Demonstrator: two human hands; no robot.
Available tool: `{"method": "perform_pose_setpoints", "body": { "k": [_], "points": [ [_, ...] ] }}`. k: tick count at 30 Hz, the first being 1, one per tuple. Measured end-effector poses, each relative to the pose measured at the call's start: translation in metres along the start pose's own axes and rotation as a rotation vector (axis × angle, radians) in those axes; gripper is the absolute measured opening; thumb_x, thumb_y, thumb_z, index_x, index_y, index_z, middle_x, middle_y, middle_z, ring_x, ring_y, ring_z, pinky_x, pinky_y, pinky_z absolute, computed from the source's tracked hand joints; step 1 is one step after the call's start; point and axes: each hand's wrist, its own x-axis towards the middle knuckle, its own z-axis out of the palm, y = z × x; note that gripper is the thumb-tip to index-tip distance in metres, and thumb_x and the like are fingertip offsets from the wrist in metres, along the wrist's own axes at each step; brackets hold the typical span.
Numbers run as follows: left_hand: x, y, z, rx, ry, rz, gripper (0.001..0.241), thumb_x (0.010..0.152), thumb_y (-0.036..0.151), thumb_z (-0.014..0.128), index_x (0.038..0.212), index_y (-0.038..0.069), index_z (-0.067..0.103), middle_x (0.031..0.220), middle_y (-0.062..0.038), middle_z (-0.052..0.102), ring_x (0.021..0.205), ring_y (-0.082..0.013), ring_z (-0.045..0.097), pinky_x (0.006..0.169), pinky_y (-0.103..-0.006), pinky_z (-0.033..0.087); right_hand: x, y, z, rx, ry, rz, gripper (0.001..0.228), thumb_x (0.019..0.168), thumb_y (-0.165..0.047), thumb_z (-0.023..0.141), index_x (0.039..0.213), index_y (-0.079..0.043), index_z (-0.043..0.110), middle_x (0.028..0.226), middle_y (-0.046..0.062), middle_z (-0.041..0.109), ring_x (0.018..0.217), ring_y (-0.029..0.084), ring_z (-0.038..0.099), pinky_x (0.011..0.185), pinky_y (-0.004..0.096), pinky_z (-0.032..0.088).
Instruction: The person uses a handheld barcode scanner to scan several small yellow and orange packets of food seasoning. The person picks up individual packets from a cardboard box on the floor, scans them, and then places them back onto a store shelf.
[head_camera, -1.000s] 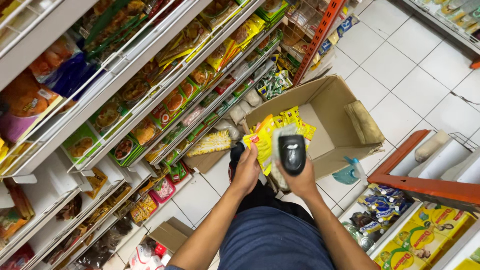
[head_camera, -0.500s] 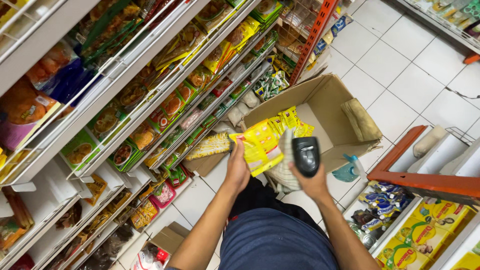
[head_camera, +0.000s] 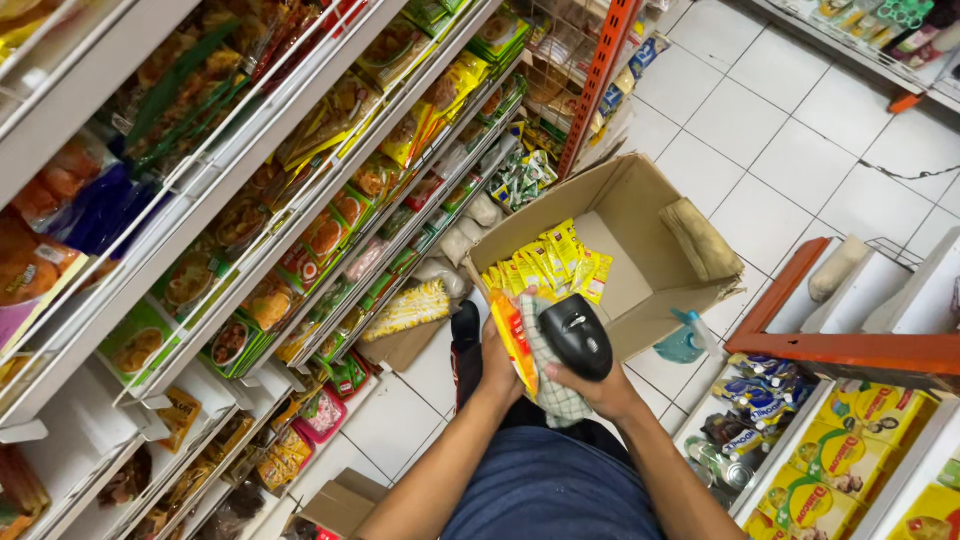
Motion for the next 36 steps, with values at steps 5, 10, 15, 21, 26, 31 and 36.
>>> {"method": "perform_pose_setpoints", "body": {
  "k": [5,10,15,21,26,31,36],
  "points": [
    [-0.008,0.006,-0.011,0.03,0.059,-0.018,0.027,0.104,0.023,0.051,0.12,0.004,0.062,0.099,-0.013,0.071,0.077,-0.0217,0.072,0.069,-0.0363,0.062,0.003,0.003,0.01,0.394,-0.03,-0.119,0.037,0.094,-0.008,0.071,0.129,0.003,0.062,0.129,0.014,0.068,0.124,0.024,0.062,0.11,0.038,0.048],
    [-0.01,0.003,-0.026,0.092,0.009,0.061,0.016,0.107,0.02,0.055,0.107,0.006,0.061,0.088,-0.007,0.066,0.074,-0.0163,0.069,0.068,-0.0337,0.06,0.016,0.015,0.014,0.348,0.186,0.088,0.031,0.091,0.001,0.07,0.12,-0.001,0.064,0.118,0.009,0.068,0.109,0.019,0.065,0.092,0.037,0.052],
    [-0.004,-0.008,-0.048,0.438,0.14,0.323,0.032,0.116,0.024,0.057,0.101,-0.002,0.068,0.087,-0.004,0.065,0.072,-0.0064,0.056,0.061,-0.0245,0.047,0.026,0.018,0.028,0.048,0.145,0.102,0.03,0.089,0.002,0.071,0.118,-0.002,0.066,0.107,0.006,0.069,0.097,0.015,0.065,0.086,0.033,0.054],
    [-0.004,0.025,-0.062,0.512,0.346,0.348,0.037,0.108,0.032,0.051,0.11,0.001,0.071,0.097,-0.002,0.073,0.084,-0.0055,0.064,0.074,-0.0225,0.054,0.06,-0.013,0.018,-0.628,0.218,-0.019,0.025,0.082,-0.012,0.083,0.101,-0.001,0.07,0.087,0.011,0.075,0.078,0.022,0.069,0.076,0.036,0.057],
    [0.003,0.05,-0.091,0.39,0.449,0.346,0.04,0.109,0.033,0.052,0.118,-0.001,0.07,0.104,-0.004,0.073,0.09,-0.0115,0.064,0.079,-0.0294,0.05,0.124,0.0,0.007,-0.794,0.241,-0.221,0.037,0.08,-0.015,0.08,0.112,-0.003,0.068,0.099,0.017,0.074,0.093,0.029,0.073,0.081,0.039,0.055],
    [0.004,0.062,-0.103,0.351,0.489,0.439,0.043,0.109,0.036,0.048,0.128,0.0,0.063,0.119,-0.008,0.071,0.105,-0.0137,0.065,0.093,-0.0307,0.053,0.153,0.055,0.01,-0.84,0.096,-0.389,0.034,0.081,-0.016,0.083,0.109,-0.002,0.07,0.102,0.02,0.073,0.095,0.034,0.069,0.084,0.041,0.054],
    [0.003,0.068,-0.087,0.087,0.454,0.222,0.05,0.107,0.04,0.043,0.139,0.004,0.054,0.131,-0.01,0.065,0.114,-0.0216,0.067,0.097,-0.0397,0.054,0.118,0.063,0.012,-0.747,0.052,-0.084,0.035,0.082,-0.024,0.084,0.107,-0.003,0.07,0.096,0.015,0.076,0.088,0.026,0.074,0.08,0.037,0.056]
  ]
}}
